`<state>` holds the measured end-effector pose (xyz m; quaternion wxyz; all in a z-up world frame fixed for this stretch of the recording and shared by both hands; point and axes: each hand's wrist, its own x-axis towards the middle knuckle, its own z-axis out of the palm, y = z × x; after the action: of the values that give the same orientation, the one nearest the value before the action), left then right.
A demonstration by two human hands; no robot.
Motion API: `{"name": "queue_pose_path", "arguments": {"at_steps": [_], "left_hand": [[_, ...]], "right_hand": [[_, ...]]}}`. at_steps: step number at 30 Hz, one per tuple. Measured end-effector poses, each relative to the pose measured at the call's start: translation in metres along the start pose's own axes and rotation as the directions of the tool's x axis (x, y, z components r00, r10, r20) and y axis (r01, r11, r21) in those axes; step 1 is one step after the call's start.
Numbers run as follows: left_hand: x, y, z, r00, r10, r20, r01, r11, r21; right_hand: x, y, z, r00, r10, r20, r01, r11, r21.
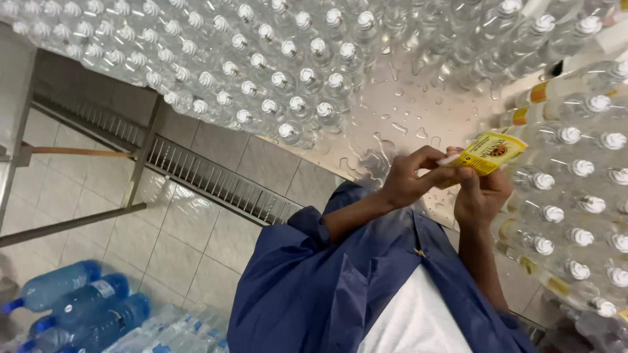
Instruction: The person manually applies adhesive labels to clear plastic bottles by peeling a label from a sheet and pressing it onto the side of each bottle.
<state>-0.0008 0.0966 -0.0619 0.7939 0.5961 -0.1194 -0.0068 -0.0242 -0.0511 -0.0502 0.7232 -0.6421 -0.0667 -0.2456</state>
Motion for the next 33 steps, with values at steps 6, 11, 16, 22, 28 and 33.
{"name": "queue_pose_path", "arguments": {"at_steps": [6,11,16,22,28,33], "left_hand": [[-0.027,-0.051,-0.089,0.837,-0.206,-0.507,0.329,0.930,0.163],[-0.003,-0.144,-0.146,0.685,0.387,-0.617,0.243,0.678,0.694],[0.028,-0.176,-0.158,0.597,0.541,-0.592,0.262,0.566,0.782],[0.003,-0.179,-0.157,0.802,0.319,-0.505,0.124,0.738,0.663],[-0.006,-0.044,-0.089,0.922,-0.369,0.117,0.384,0.911,-0.152],[0.007,-0.011,-0.056,0.760,-0.474,0.444,0.631,0.702,-0.330]], "right_hand": [[-0.004,0.031,-0.017,0.975,0.140,-0.173,-0.164,0.978,-0.131],[-0.013,0.046,-0.029,0.990,0.124,-0.068,-0.132,0.983,-0.131],[-0.030,0.045,-0.026,0.985,0.151,-0.082,-0.161,0.979,-0.124],[-0.031,0.014,-0.035,0.981,0.177,-0.078,-0.188,0.969,-0.158],[-0.036,0.003,-0.103,0.932,0.355,0.073,-0.342,0.929,-0.141],[-0.005,-0.052,-0.099,0.739,0.567,0.363,-0.508,0.824,-0.252]]}}
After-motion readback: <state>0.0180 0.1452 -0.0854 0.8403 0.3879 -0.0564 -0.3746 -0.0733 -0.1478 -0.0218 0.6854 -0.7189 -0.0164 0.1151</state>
